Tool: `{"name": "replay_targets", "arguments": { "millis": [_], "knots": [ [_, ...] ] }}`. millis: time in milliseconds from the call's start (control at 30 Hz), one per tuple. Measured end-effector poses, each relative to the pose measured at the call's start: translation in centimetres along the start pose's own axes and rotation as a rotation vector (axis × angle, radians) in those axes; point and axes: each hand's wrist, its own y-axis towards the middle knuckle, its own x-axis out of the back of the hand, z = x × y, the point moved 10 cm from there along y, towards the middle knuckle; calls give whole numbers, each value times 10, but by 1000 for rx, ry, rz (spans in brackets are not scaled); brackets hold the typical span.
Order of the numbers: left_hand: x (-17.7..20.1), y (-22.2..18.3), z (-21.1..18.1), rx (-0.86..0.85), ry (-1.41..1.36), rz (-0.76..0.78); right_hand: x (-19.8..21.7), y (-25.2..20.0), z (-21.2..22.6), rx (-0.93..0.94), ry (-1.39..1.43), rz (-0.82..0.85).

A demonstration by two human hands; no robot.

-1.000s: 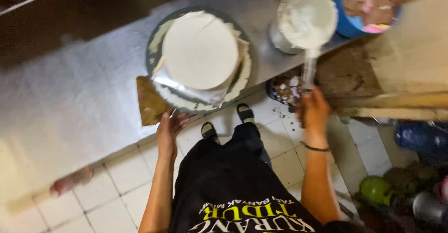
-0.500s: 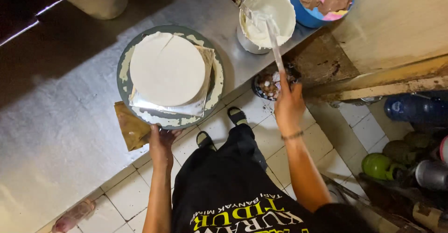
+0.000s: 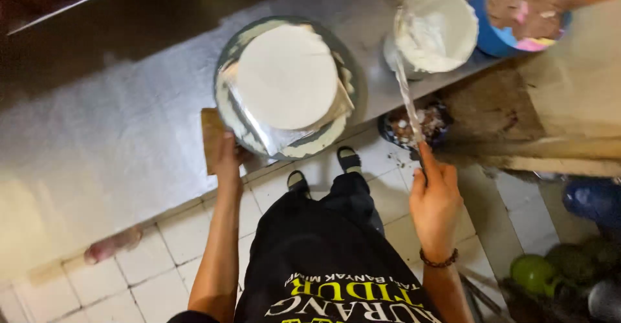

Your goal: Applying and smoothing white icing onto a round cake using a palette knife, cleaning the base, and then stirring chocolate frosting in a separate bowl.

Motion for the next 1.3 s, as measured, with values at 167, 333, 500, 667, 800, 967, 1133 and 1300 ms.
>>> {"name": "replay_targets", "arguments": {
  "millis": [167, 333, 500, 667, 800, 967, 1133, 1300],
  "knots": [
    [-58, -104, -93, -3, 268, 59, -4, 20, 66, 183, 97, 17],
    [-37, -54, -14, -7, 81, 183, -8, 26, 94, 241, 187, 80],
    [-39, -58, -19, -31, 133, 215, -9, 26, 102, 249, 171, 88],
    [-18, -18, 41, 11, 27, 230, -13, 20, 107, 268, 213, 124],
    [-20, -21, 39, 6, 50, 262, -14, 15, 116, 292, 226, 128],
    [-33, -40, 16, -9, 83, 288, -12, 14, 124, 320, 270, 151],
    [-40, -53, 1, -3, 80, 301, -18, 14, 126, 327, 354, 226],
    [-39, -54, 1, 2, 73, 305, -45, 18, 105, 298, 560, 445]
  ]
}}
